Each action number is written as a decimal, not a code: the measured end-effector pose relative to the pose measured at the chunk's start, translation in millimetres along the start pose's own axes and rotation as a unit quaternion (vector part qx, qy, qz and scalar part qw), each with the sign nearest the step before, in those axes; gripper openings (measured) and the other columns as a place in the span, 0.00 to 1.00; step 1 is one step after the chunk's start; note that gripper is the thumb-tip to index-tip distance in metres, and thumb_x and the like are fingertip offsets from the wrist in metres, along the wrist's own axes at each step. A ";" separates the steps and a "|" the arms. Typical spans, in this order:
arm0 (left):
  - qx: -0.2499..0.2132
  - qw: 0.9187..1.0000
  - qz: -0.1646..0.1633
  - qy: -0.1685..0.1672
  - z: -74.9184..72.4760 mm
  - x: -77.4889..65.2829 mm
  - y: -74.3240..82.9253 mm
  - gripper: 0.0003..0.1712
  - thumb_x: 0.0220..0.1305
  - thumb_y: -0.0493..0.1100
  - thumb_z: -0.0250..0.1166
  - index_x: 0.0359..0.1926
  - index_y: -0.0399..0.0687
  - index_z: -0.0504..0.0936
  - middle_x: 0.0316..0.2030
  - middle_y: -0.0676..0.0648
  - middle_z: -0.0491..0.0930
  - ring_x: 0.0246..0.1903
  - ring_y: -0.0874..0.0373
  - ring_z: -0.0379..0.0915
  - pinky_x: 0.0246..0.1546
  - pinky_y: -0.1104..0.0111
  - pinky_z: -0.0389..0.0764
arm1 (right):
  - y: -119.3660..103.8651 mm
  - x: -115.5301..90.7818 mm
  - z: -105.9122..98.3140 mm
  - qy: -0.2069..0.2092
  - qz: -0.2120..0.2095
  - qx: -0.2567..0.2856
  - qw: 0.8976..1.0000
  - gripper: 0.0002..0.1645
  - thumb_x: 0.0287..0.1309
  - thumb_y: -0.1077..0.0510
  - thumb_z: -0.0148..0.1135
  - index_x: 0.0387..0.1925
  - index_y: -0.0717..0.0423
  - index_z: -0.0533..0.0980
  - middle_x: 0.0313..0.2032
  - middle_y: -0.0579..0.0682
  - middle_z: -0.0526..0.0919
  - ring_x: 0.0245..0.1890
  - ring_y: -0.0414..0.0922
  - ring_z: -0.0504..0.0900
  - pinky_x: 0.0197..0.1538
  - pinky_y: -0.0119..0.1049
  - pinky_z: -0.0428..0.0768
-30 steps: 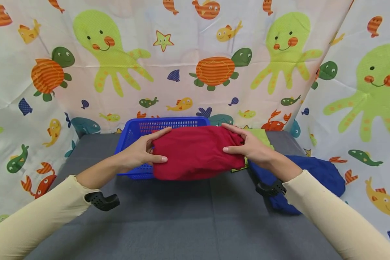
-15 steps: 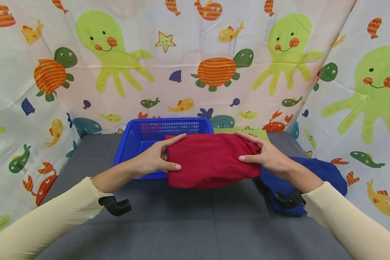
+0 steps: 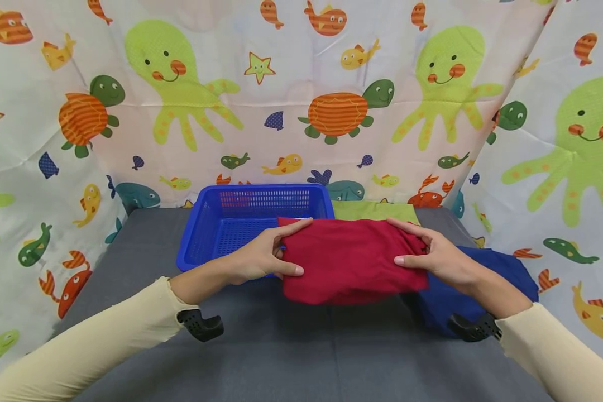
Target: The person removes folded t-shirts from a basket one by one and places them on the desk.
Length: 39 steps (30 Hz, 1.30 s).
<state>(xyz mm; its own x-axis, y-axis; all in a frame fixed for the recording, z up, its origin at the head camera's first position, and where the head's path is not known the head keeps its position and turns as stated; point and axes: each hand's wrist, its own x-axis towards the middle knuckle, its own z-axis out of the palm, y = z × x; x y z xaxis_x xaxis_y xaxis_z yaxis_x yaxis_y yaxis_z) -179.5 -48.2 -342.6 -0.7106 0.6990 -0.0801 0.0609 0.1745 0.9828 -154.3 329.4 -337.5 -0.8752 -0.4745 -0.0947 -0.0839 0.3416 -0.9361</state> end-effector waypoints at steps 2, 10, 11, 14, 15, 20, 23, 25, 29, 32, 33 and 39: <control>-0.006 1.000 0.002 -0.004 4.6 2.0 -3.6 0.53 0.62 0.33 0.70 0.81 0.62 0.52 0.62 0.39 0.71 0.49 0.53 0.81 0.41 0.56 0.89 | 4.4 -4.2 -1.7 0.001 0.007 0.000 1.000 0.44 0.70 0.66 0.56 0.81 0.45 0.50 0.59 0.41 0.75 0.55 0.37 0.78 0.48 0.40 0.87; -0.040 0.999 -0.028 -0.023 24.0 4.3 -22.1 0.52 0.62 0.33 0.70 0.80 0.63 0.54 0.62 0.42 0.71 0.49 0.55 0.81 0.40 0.57 0.89 | 17.3 -22.1 -2.1 -0.006 0.030 -0.001 1.000 0.44 0.71 0.64 0.55 0.81 0.46 0.49 0.62 0.40 0.73 0.57 0.36 0.77 0.50 0.41 0.87; -0.041 0.998 -0.033 -0.025 25.9 4.2 -23.8 0.52 0.62 0.33 0.70 0.80 0.64 0.55 0.62 0.42 0.71 0.49 0.55 0.81 0.39 0.57 0.89 | 18.7 -24.0 -1.5 -0.005 0.033 -0.003 0.999 0.44 0.71 0.64 0.55 0.81 0.46 0.49 0.62 0.40 0.73 0.58 0.36 0.77 0.50 0.40 0.87; -0.043 0.998 -0.047 -0.029 30.8 3.8 -28.3 0.52 0.61 0.33 0.71 0.79 0.64 0.56 0.62 0.44 0.71 0.49 0.54 0.81 0.39 0.56 0.89 | 23.3 -28.6 0.2 -0.005 0.043 -0.006 0.999 0.44 0.71 0.63 0.55 0.81 0.45 0.50 0.63 0.40 0.74 0.58 0.35 0.77 0.52 0.39 0.86; -0.042 0.997 -0.051 -0.030 32.3 3.7 -30.1 0.52 0.61 0.33 0.71 0.79 0.65 0.56 0.62 0.45 0.71 0.50 0.54 0.80 0.39 0.57 0.89 | 25.0 -29.9 0.9 -0.006 0.045 -0.007 0.999 0.44 0.71 0.63 0.56 0.81 0.45 0.50 0.63 0.39 0.74 0.58 0.35 0.77 0.52 0.39 0.86; -0.043 0.995 -0.075 -0.042 38.8 1.1 -40.4 0.51 0.60 0.33 0.71 0.79 0.64 0.58 0.59 0.46 0.73 0.50 0.55 0.78 0.38 0.57 0.89 | 34.1 -35.7 5.4 -0.021 0.055 -0.002 0.998 0.44 0.70 0.63 0.55 0.81 0.44 0.49 0.64 0.39 0.73 0.59 0.34 0.76 0.53 0.42 0.86; -0.040 0.994 -0.086 -0.045 41.0 -0.6 -46.8 0.50 0.60 0.33 0.72 0.78 0.64 0.60 0.56 0.46 0.74 0.45 0.55 0.81 0.35 0.59 0.89 | 39.9 -37.3 8.7 -0.023 0.063 -0.001 0.998 0.44 0.71 0.62 0.55 0.81 0.42 0.49 0.65 0.39 0.71 0.59 0.33 0.75 0.53 0.41 0.86; -0.038 0.994 -0.092 -0.048 41.9 -1.4 -50.4 0.49 0.60 0.33 0.72 0.78 0.64 0.61 0.55 0.46 0.75 0.42 0.54 0.82 0.33 0.60 0.89 | 43.8 -37.2 11.2 -0.024 0.068 0.004 0.997 0.44 0.71 0.62 0.55 0.81 0.42 0.49 0.65 0.38 0.70 0.59 0.33 0.75 0.53 0.41 0.85; -0.038 0.993 -0.098 -0.059 44.0 -2.4 -56.5 0.48 0.61 0.34 0.71 0.78 0.63 0.61 0.54 0.47 0.75 0.40 0.55 0.82 0.32 0.61 0.88 | 51.9 -37.1 16.0 -0.024 0.072 0.011 0.997 0.44 0.71 0.62 0.55 0.81 0.42 0.49 0.67 0.35 0.68 0.60 0.32 0.75 0.54 0.41 0.85; -0.037 0.992 -0.097 -0.067 46.1 -2.4 -59.9 0.48 0.61 0.34 0.71 0.77 0.63 0.61 0.54 0.48 0.75 0.40 0.56 0.82 0.32 0.63 0.88 | 57.0 -37.5 18.0 -0.021 0.072 0.012 0.997 0.44 0.71 0.62 0.56 0.81 0.42 0.50 0.67 0.34 0.68 0.60 0.31 0.74 0.55 0.39 0.84; -0.039 0.992 -0.096 -0.069 46.7 -2.2 -60.9 0.48 0.61 0.33 0.71 0.77 0.63 0.62 0.55 0.48 0.74 0.40 0.56 0.82 0.31 0.63 0.88 | 58.5 -37.5 18.1 -0.021 0.070 0.011 0.997 0.44 0.71 0.62 0.56 0.81 0.43 0.50 0.67 0.34 0.68 0.60 0.31 0.74 0.55 0.38 0.84; -0.052 0.988 -0.111 -0.092 52.0 -3.7 -67.6 0.47 0.61 0.32 0.70 0.77 0.63 0.62 0.53 0.48 0.76 0.40 0.56 0.83 0.33 0.57 0.88 | 63.4 -37.9 18.1 -0.040 0.069 0.016 0.997 0.43 0.72 0.62 0.54 0.81 0.45 0.49 0.68 0.32 0.67 0.61 0.30 0.74 0.57 0.34 0.82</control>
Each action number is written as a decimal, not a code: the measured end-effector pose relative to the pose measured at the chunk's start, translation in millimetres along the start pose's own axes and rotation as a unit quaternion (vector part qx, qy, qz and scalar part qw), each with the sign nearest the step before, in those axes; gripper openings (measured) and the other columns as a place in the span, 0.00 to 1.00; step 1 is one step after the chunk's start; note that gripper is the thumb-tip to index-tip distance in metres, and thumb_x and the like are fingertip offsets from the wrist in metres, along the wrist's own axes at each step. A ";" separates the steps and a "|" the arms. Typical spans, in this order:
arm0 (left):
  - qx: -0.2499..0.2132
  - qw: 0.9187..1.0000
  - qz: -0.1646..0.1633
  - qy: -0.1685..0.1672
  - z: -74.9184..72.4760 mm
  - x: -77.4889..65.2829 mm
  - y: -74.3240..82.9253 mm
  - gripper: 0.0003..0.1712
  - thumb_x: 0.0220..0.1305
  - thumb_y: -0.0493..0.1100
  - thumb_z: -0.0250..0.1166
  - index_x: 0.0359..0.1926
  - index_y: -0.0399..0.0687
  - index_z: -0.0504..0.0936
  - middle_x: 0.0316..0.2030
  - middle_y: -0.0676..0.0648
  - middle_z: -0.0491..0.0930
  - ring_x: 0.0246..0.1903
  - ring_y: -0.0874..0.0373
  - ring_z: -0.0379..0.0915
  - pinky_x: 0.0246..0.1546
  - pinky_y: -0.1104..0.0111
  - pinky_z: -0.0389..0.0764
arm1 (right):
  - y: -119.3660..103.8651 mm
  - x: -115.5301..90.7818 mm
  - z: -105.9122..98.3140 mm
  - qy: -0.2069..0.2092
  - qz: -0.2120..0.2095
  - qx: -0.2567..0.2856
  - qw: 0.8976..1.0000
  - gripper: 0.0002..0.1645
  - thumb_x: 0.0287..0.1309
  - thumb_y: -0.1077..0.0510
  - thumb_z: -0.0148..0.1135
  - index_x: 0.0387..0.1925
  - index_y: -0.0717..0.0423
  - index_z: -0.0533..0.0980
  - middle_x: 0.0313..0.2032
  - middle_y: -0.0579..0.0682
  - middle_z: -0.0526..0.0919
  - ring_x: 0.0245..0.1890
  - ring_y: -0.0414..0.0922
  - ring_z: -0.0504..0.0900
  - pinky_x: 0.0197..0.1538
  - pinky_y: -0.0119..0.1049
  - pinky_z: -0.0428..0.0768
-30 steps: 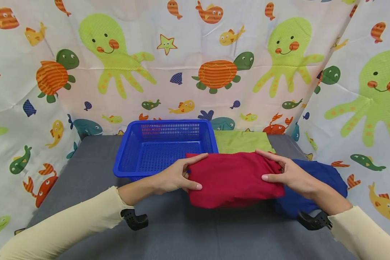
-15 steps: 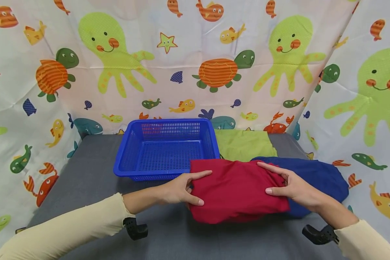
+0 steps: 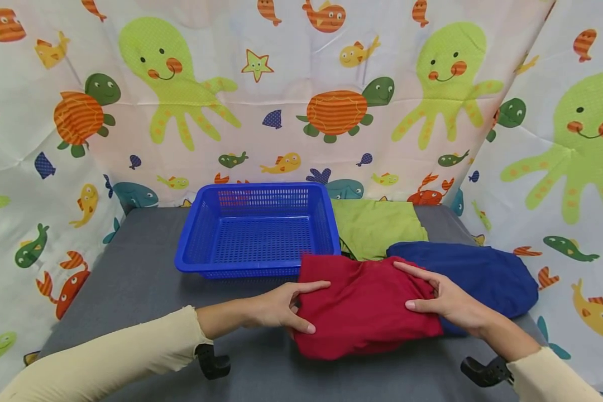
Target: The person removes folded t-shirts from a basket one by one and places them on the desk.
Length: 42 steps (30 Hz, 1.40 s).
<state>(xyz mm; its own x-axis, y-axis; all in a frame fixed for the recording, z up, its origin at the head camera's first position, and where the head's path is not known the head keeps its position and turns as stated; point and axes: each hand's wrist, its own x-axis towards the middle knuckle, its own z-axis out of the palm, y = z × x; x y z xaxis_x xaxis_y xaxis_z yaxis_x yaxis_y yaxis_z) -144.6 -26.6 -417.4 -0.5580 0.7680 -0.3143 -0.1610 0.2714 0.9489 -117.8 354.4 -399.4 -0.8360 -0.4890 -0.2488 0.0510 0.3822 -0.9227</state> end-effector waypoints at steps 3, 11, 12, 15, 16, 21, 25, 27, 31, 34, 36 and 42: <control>-0.006 1.000 -0.017 -0.013 2.3 -0.9 -4.2 0.47 0.62 0.31 0.70 0.77 0.63 0.62 0.53 0.48 0.77 0.41 0.57 0.82 0.34 0.55 0.88 | 0.5 0.5 1.3 0.001 0.011 -0.009 1.000 0.43 0.71 0.61 0.56 0.81 0.43 0.50 0.69 0.32 0.66 0.62 0.29 0.74 0.58 0.33 0.81; -0.034 0.998 -0.052 0.004 3.4 -0.8 -13.2 0.51 0.62 0.30 0.69 0.80 0.59 0.54 0.60 0.45 0.72 0.49 0.54 0.77 0.42 0.58 0.88 | 4.3 6.2 6.7 -0.001 0.026 -0.016 1.000 0.44 0.70 0.60 0.58 0.80 0.44 0.51 0.69 0.34 0.64 0.61 0.29 0.72 0.57 0.34 0.81; -0.033 0.998 -0.051 0.011 3.1 -0.9 -14.2 0.52 0.62 0.30 0.69 0.80 0.59 0.53 0.60 0.44 0.72 0.50 0.53 0.77 0.43 0.57 0.88 | 5.0 7.1 7.3 -0.002 0.026 -0.013 1.000 0.44 0.70 0.60 0.58 0.80 0.44 0.51 0.69 0.35 0.65 0.61 0.30 0.73 0.57 0.35 0.81; -0.026 0.998 -0.041 0.039 1.8 -2.3 -17.2 0.54 0.60 0.28 0.69 0.80 0.59 0.52 0.60 0.44 0.71 0.48 0.52 0.78 0.43 0.57 0.88 | 6.0 9.7 9.1 -0.004 0.023 -0.006 1.000 0.45 0.70 0.60 0.58 0.81 0.44 0.50 0.69 0.38 0.65 0.61 0.32 0.74 0.57 0.36 0.82; -0.021 0.998 -0.036 0.047 1.4 -2.9 -17.9 0.55 0.60 0.28 0.69 0.81 0.59 0.52 0.60 0.43 0.70 0.48 0.52 0.79 0.42 0.58 0.88 | 5.9 10.6 9.9 -0.002 0.023 -0.004 1.000 0.45 0.70 0.60 0.58 0.81 0.43 0.50 0.70 0.39 0.64 0.61 0.33 0.74 0.57 0.36 0.82; 0.000 0.997 -0.027 0.071 -1.4 -7.0 -20.3 0.57 0.59 0.28 0.70 0.81 0.63 0.50 0.61 0.43 0.69 0.44 0.53 0.80 0.40 0.63 0.87 | 7.5 14.7 16.2 0.006 0.028 -0.003 1.000 0.46 0.69 0.60 0.59 0.81 0.42 0.49 0.70 0.43 0.62 0.60 0.33 0.75 0.57 0.34 0.81; 0.032 0.996 -0.023 0.080 -4.4 -9.0 -25.9 0.58 0.59 0.29 0.71 0.81 0.61 0.49 0.61 0.43 0.69 0.44 0.55 0.77 0.36 0.67 0.82 | 17.1 20.1 23.4 -0.006 0.017 0.006 1.000 0.47 0.69 0.60 0.60 0.81 0.45 0.47 0.68 0.49 0.67 0.59 0.34 0.76 0.56 0.34 0.81; 0.053 0.995 -0.018 0.086 -5.9 -9.7 -30.1 0.59 0.58 0.30 0.72 0.81 0.59 0.48 0.61 0.44 0.68 0.47 0.56 0.74 0.39 0.68 0.80 | 23.2 23.1 26.6 -0.016 0.014 0.012 1.000 0.47 0.70 0.61 0.60 0.81 0.46 0.47 0.67 0.50 0.69 0.59 0.34 0.77 0.57 0.33 0.81; 0.051 0.995 -0.012 0.084 -9.8 -9.1 -39.3 0.60 0.58 0.29 0.72 0.82 0.57 0.46 0.60 0.43 0.70 0.47 0.57 0.74 0.39 0.70 0.80 | 32.6 28.6 30.8 -0.024 0.020 0.008 0.999 0.48 0.69 0.60 0.60 0.81 0.47 0.47 0.68 0.56 0.68 0.59 0.34 0.77 0.57 0.32 0.80; 0.033 0.996 -0.014 0.081 -13.0 -8.1 -45.9 0.60 0.58 0.29 0.72 0.82 0.56 0.46 0.59 0.43 0.71 0.43 0.58 0.76 0.38 0.71 0.81 | 37.1 31.7 33.4 -0.021 0.032 0.000 0.999 0.48 0.69 0.59 0.61 0.81 0.47 0.47 0.70 0.64 0.62 0.58 0.34 0.76 0.56 0.32 0.80; 0.033 0.996 -0.014 0.083 -15.1 -7.5 -50.1 0.59 0.58 0.29 0.72 0.82 0.56 0.48 0.58 0.44 0.73 0.42 0.58 0.77 0.40 0.72 0.80 | 39.9 33.1 34.4 -0.021 0.036 -0.001 0.999 0.48 0.69 0.58 0.61 0.81 0.47 0.47 0.71 0.66 0.59 0.58 0.34 0.75 0.56 0.32 0.80; 0.025 0.997 -0.013 0.078 -18.8 -5.6 -60.8 0.58 0.57 0.29 0.72 0.81 0.55 0.49 0.57 0.44 0.75 0.43 0.58 0.80 0.46 0.70 0.81 | 46.6 34.0 35.6 -0.020 0.038 -0.002 0.999 0.49 0.67 0.58 0.63 0.81 0.46 0.48 0.74 0.66 0.50 0.59 0.31 0.71 0.56 0.29 0.79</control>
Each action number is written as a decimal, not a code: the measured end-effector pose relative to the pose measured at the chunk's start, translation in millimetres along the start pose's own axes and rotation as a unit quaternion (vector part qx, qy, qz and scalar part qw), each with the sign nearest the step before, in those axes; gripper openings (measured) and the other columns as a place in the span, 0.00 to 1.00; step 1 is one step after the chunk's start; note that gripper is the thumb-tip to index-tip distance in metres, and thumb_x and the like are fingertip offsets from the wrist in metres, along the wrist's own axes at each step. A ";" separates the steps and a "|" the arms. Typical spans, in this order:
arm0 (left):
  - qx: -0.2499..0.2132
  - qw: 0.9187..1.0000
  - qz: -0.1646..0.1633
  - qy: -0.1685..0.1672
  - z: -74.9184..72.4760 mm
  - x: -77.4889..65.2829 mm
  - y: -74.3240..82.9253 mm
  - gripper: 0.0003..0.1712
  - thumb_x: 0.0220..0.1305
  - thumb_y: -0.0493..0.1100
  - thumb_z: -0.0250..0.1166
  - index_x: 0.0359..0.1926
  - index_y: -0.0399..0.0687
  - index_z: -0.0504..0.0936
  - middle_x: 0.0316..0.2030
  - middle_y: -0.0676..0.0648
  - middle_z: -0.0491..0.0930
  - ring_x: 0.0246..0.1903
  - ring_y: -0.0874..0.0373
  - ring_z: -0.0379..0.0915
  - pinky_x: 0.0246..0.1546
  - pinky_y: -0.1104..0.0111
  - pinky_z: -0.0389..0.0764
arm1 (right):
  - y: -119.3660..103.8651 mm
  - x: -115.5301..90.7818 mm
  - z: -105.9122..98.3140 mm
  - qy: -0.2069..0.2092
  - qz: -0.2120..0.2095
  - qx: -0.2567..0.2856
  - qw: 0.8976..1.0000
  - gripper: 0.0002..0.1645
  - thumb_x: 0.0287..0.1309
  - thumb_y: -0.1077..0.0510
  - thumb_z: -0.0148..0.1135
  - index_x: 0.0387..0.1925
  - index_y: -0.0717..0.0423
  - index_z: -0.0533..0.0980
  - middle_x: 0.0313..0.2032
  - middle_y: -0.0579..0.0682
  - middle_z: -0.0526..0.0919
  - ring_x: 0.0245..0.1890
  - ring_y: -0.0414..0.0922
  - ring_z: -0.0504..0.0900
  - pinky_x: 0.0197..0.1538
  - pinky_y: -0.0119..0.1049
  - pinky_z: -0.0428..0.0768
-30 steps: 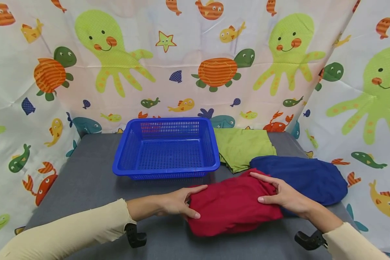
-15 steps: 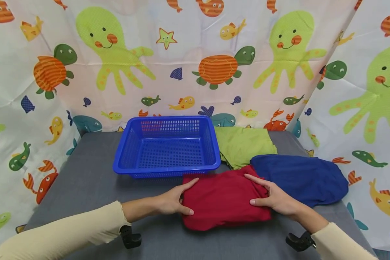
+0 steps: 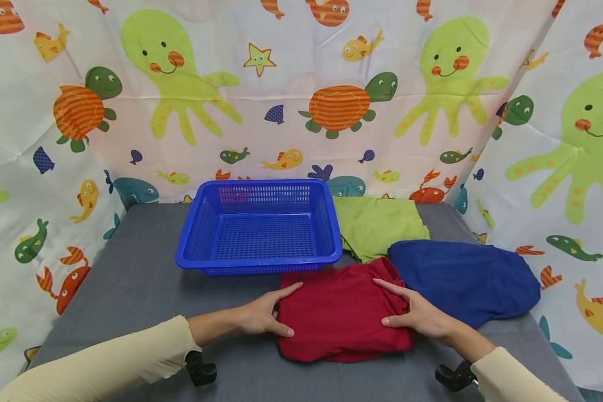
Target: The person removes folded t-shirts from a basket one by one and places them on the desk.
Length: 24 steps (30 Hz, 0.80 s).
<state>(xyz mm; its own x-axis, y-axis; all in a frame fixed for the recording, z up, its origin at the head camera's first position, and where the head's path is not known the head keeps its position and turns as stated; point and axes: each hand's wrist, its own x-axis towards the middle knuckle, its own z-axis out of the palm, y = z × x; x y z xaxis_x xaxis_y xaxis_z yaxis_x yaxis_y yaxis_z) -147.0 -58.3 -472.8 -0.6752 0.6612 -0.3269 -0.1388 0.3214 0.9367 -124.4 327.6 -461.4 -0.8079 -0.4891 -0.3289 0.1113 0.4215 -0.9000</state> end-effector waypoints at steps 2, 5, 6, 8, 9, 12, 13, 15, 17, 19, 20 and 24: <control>-0.007 1.000 0.003 -0.003 0.5 0.3 -2.3 0.58 0.57 0.27 0.72 0.81 0.56 0.50 0.58 0.43 0.75 0.44 0.56 0.81 0.48 0.68 0.82 | 3.4 -0.2 0.6 -0.003 -0.008 0.000 1.000 0.49 0.67 0.59 0.63 0.81 0.47 0.48 0.74 0.68 0.49 0.59 0.30 0.70 0.56 0.28 0.78; -0.015 1.000 0.006 -0.006 1.5 0.5 -5.1 0.58 0.57 0.26 0.71 0.81 0.57 0.51 0.59 0.42 0.75 0.46 0.55 0.82 0.49 0.66 0.83 | 9.3 0.4 1.3 -0.013 -0.024 0.001 1.000 0.49 0.68 0.59 0.62 0.81 0.50 0.47 0.73 0.70 0.52 0.59 0.29 0.71 0.56 0.28 0.77; -0.017 1.000 0.006 -0.008 1.7 0.7 -5.9 0.58 0.57 0.26 0.71 0.81 0.57 0.50 0.59 0.42 0.75 0.46 0.54 0.82 0.49 0.65 0.83 | 11.4 0.9 1.5 -0.017 -0.026 0.004 1.000 0.49 0.68 0.60 0.62 0.81 0.51 0.46 0.72 0.70 0.53 0.58 0.28 0.71 0.56 0.28 0.77; -0.023 1.000 0.008 -0.014 1.6 1.0 -6.9 0.58 0.57 0.25 0.70 0.81 0.57 0.50 0.59 0.42 0.74 0.46 0.53 0.83 0.50 0.64 0.84 | 15.4 2.1 1.6 -0.023 -0.026 0.009 0.999 0.49 0.68 0.60 0.61 0.81 0.51 0.46 0.72 0.70 0.55 0.58 0.28 0.72 0.57 0.28 0.77; -0.023 1.000 0.010 -0.016 1.2 1.4 -7.6 0.58 0.57 0.25 0.70 0.81 0.57 0.50 0.59 0.41 0.74 0.46 0.53 0.83 0.50 0.64 0.84 | 17.1 2.6 1.4 -0.025 -0.024 0.010 0.999 0.49 0.68 0.61 0.61 0.81 0.51 0.46 0.72 0.70 0.54 0.58 0.28 0.73 0.57 0.28 0.77; -0.027 0.999 0.015 -0.022 -0.9 2.3 -9.2 0.58 0.57 0.24 0.69 0.81 0.57 0.49 0.61 0.40 0.73 0.48 0.53 0.83 0.50 0.64 0.84 | 20.7 3.6 0.2 -0.026 -0.017 0.003 1.000 0.49 0.68 0.60 0.61 0.81 0.49 0.46 0.73 0.68 0.51 0.58 0.27 0.72 0.57 0.27 0.77; -0.029 0.999 0.016 -0.022 -1.8 2.5 -10.0 0.59 0.57 0.24 0.69 0.81 0.58 0.49 0.62 0.40 0.73 0.48 0.53 0.83 0.50 0.64 0.84 | 21.2 3.9 -0.3 -0.026 -0.013 0.001 1.000 0.50 0.68 0.60 0.62 0.81 0.48 0.46 0.73 0.67 0.51 0.58 0.27 0.72 0.57 0.27 0.76; -0.031 0.999 0.019 -0.022 -3.4 2.5 -11.5 0.59 0.57 0.24 0.69 0.81 0.59 0.50 0.63 0.40 0.72 0.49 0.53 0.82 0.51 0.65 0.83 | 21.5 4.1 -1.2 -0.029 -0.014 -0.007 0.999 0.50 0.68 0.59 0.62 0.81 0.49 0.46 0.70 0.69 0.54 0.49 0.27 0.74 0.53 0.27 0.77; -0.032 0.999 0.018 -0.021 -4.6 2.7 -12.7 0.58 0.57 0.24 0.69 0.81 0.60 0.50 0.63 0.40 0.71 0.50 0.52 0.82 0.50 0.65 0.83 | 21.2 4.0 -1.7 -0.033 -0.020 -0.007 0.999 0.50 0.68 0.60 0.62 0.81 0.50 0.45 0.68 0.70 0.56 0.47 0.28 0.75 0.52 0.27 0.77; -0.031 0.999 0.020 -0.022 -5.4 3.2 -14.1 0.58 0.58 0.25 0.70 0.81 0.61 0.51 0.64 0.40 0.71 0.50 0.52 0.82 0.51 0.65 0.83 | 20.7 3.7 -2.0 -0.037 -0.027 -0.002 0.999 0.50 0.68 0.60 0.62 0.81 0.51 0.45 0.67 0.72 0.57 0.47 0.29 0.75 0.52 0.27 0.77; -0.031 0.999 0.022 -0.023 -5.6 3.5 -15.0 0.58 0.58 0.25 0.70 0.81 0.61 0.50 0.64 0.40 0.70 0.50 0.52 0.82 0.51 0.65 0.83 | 20.6 3.4 -2.1 -0.038 -0.030 0.000 0.999 0.50 0.68 0.61 0.62 0.81 0.52 0.44 0.67 0.73 0.57 0.47 0.29 0.76 0.52 0.27 0.77; -0.035 0.999 0.021 -0.029 -6.2 4.2 -18.4 0.58 0.58 0.26 0.70 0.81 0.62 0.50 0.66 0.40 0.69 0.51 0.52 0.82 0.52 0.65 0.83 | 20.7 2.2 -1.5 -0.039 -0.034 0.009 0.999 0.50 0.68 0.61 0.62 0.81 0.52 0.45 0.72 0.72 0.53 0.57 0.28 0.73 0.56 0.26 0.77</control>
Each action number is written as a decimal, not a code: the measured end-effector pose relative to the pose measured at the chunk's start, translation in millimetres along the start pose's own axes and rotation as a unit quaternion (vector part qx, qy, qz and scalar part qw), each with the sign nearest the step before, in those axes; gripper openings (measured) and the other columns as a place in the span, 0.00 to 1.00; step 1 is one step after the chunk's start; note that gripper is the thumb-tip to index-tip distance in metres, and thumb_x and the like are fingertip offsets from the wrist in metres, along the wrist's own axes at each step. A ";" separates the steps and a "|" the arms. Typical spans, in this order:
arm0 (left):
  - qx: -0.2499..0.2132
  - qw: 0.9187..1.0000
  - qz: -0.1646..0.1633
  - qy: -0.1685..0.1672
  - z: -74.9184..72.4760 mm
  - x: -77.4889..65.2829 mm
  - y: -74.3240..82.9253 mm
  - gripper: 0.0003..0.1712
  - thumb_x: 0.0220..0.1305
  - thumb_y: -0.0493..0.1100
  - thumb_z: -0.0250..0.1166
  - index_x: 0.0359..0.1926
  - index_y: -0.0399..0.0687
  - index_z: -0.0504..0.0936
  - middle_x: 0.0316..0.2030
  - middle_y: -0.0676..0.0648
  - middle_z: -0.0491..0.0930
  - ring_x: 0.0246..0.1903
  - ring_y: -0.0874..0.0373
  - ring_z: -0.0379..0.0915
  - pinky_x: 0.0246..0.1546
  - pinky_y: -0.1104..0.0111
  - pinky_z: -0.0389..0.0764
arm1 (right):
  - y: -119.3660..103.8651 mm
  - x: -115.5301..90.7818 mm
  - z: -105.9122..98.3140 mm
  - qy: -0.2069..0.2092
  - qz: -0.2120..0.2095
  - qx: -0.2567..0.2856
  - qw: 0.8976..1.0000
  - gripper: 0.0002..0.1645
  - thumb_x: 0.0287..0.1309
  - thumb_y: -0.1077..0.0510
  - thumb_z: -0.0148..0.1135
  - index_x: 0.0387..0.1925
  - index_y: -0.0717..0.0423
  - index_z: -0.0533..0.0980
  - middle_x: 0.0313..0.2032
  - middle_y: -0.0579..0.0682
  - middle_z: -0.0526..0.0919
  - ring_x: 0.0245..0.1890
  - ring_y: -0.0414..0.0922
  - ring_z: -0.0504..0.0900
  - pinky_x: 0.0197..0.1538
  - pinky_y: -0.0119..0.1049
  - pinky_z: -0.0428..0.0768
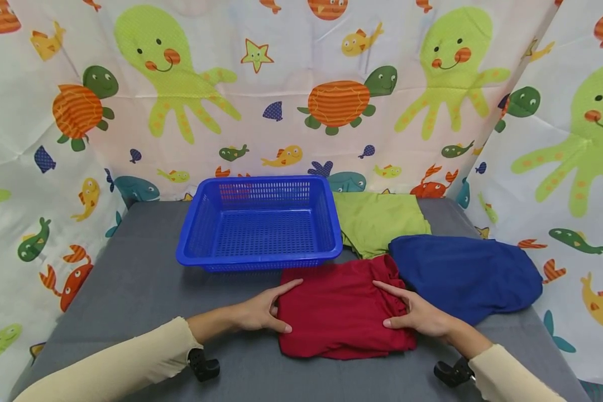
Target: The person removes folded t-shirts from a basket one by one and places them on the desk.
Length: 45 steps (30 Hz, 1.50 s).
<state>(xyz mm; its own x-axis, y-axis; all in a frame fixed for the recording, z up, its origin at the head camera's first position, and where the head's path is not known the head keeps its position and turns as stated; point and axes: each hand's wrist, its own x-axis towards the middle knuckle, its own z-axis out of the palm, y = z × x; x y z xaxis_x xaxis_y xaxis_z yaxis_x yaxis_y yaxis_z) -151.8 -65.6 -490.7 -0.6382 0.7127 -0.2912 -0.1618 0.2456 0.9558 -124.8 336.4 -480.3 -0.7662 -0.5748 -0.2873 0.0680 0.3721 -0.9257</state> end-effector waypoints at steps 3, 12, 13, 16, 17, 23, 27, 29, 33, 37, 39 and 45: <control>-0.008 1.000 -0.003 -0.009 -1.0 0.1 -1.3 0.58 0.58 0.26 0.70 0.81 0.63 0.49 0.66 0.40 0.69 0.52 0.52 0.82 0.51 0.65 0.83 | -0.2 0.0 0.0 0.000 0.003 -0.002 1.000 0.49 0.68 0.61 0.61 0.81 0.52 0.45 0.71 0.72 0.53 0.54 0.30 0.74 0.54 0.26 0.77; -0.032 0.999 0.005 -0.037 -6.7 -2.1 2.9 0.55 0.60 0.29 0.69 0.81 0.58 0.50 0.67 0.40 0.68 0.52 0.54 0.81 0.48 0.68 0.82 | -3.6 1.4 -3.2 0.008 0.048 -0.024 0.999 0.47 0.69 0.57 0.60 0.81 0.44 0.47 0.77 0.65 0.42 0.68 0.37 0.59 0.58 0.27 0.74; -0.033 0.999 0.001 -0.037 -7.3 -2.6 2.9 0.55 0.60 0.30 0.69 0.80 0.59 0.51 0.67 0.40 0.67 0.51 0.54 0.81 0.48 0.68 0.82 | -4.3 1.4 -3.3 0.006 0.052 -0.025 0.998 0.47 0.70 0.57 0.59 0.81 0.44 0.47 0.77 0.65 0.42 0.71 0.43 0.56 0.59 0.29 0.75; -0.035 0.999 -0.002 -0.035 -9.5 -5.0 2.6 0.53 0.60 0.31 0.70 0.80 0.58 0.53 0.67 0.39 0.66 0.50 0.55 0.81 0.47 0.69 0.82 | -7.6 0.7 -3.3 0.003 0.069 -0.023 0.997 0.46 0.70 0.55 0.59 0.81 0.43 0.47 0.77 0.66 0.40 0.74 0.61 0.48 0.61 0.38 0.74; -0.037 0.999 -0.003 -0.033 -10.3 -5.7 2.9 0.53 0.60 0.31 0.70 0.80 0.57 0.53 0.67 0.39 0.66 0.50 0.55 0.82 0.46 0.69 0.82 | -9.0 0.5 -3.4 0.001 0.073 -0.021 0.997 0.46 0.71 0.54 0.59 0.81 0.43 0.46 0.77 0.66 0.40 0.74 0.65 0.46 0.61 0.40 0.74; -0.051 0.998 -0.004 -0.033 -10.6 -9.1 1.5 0.52 0.60 0.32 0.70 0.80 0.56 0.54 0.66 0.38 0.67 0.47 0.57 0.82 0.45 0.68 0.84 | -15.7 -2.2 -2.8 -0.011 0.092 0.004 0.996 0.45 0.72 0.52 0.56 0.81 0.44 0.45 0.77 0.67 0.38 0.74 0.68 0.44 0.61 0.42 0.74; -0.056 0.998 -0.004 -0.035 -9.0 -10.4 2.6 0.50 0.61 0.34 0.70 0.80 0.56 0.55 0.65 0.38 0.67 0.45 0.58 0.82 0.45 0.66 0.85 | -18.3 -4.6 -3.5 -0.029 0.090 0.033 0.995 0.43 0.74 0.53 0.52 0.81 0.45 0.45 0.78 0.66 0.35 0.75 0.68 0.43 0.62 0.41 0.74; -0.059 0.998 -0.005 -0.035 -9.2 -10.3 5.3 0.50 0.62 0.34 0.70 0.80 0.56 0.55 0.66 0.38 0.66 0.44 0.58 0.82 0.45 0.64 0.85 | -20.4 -5.2 -5.8 -0.036 0.089 0.038 0.995 0.41 0.75 0.53 0.51 0.81 0.46 0.45 0.78 0.65 0.32 0.76 0.68 0.40 0.62 0.40 0.73; -0.052 0.998 -0.008 -0.025 -8.7 -10.7 9.7 0.46 0.66 0.36 0.68 0.79 0.55 0.56 0.66 0.37 0.67 0.45 0.57 0.81 0.45 0.63 0.86 | -24.8 -7.3 -9.7 -0.042 0.093 0.036 0.994 0.40 0.76 0.53 0.50 0.81 0.46 0.46 0.78 0.64 0.29 0.76 0.69 0.35 0.64 0.42 0.71; -0.039 0.999 -0.008 -0.007 -7.4 -11.4 9.8 0.41 0.70 0.39 0.64 0.79 0.53 0.58 0.66 0.36 0.69 0.48 0.56 0.81 0.46 0.62 0.86 | -28.9 -9.6 -11.6 -0.047 0.097 0.032 0.994 0.41 0.76 0.53 0.51 0.81 0.46 0.46 0.78 0.66 0.29 0.76 0.70 0.35 0.66 0.45 0.70; -0.035 0.999 -0.008 -0.002 -6.8 -11.6 9.4 0.39 0.70 0.39 0.63 0.78 0.52 0.59 0.66 0.35 0.69 0.49 0.55 0.80 0.47 0.61 0.86 | -29.9 -10.4 -12.8 -0.049 0.099 0.030 0.993 0.40 0.76 0.53 0.50 0.81 0.46 0.46 0.78 0.66 0.31 0.76 0.70 0.38 0.66 0.45 0.71; -0.025 1.000 -0.002 0.004 -5.8 -16.3 9.2 0.37 0.72 0.41 0.61 0.78 0.50 0.59 0.72 0.34 0.63 0.54 0.53 0.79 0.50 0.57 0.85 | -33.1 -12.6 -15.8 -0.041 0.097 0.006 0.994 0.37 0.78 0.51 0.46 0.81 0.52 0.48 0.77 0.71 0.38 0.75 0.68 0.49 0.65 0.48 0.75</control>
<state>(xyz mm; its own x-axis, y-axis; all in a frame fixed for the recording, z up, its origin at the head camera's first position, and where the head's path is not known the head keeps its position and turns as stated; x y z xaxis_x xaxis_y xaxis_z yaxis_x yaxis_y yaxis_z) -147.2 -78.8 -477.0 -0.6430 0.7067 -0.2952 -0.2021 0.2152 0.9554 -127.5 342.8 -442.1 -0.6830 -0.5507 -0.4799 0.2172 0.4742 -0.8532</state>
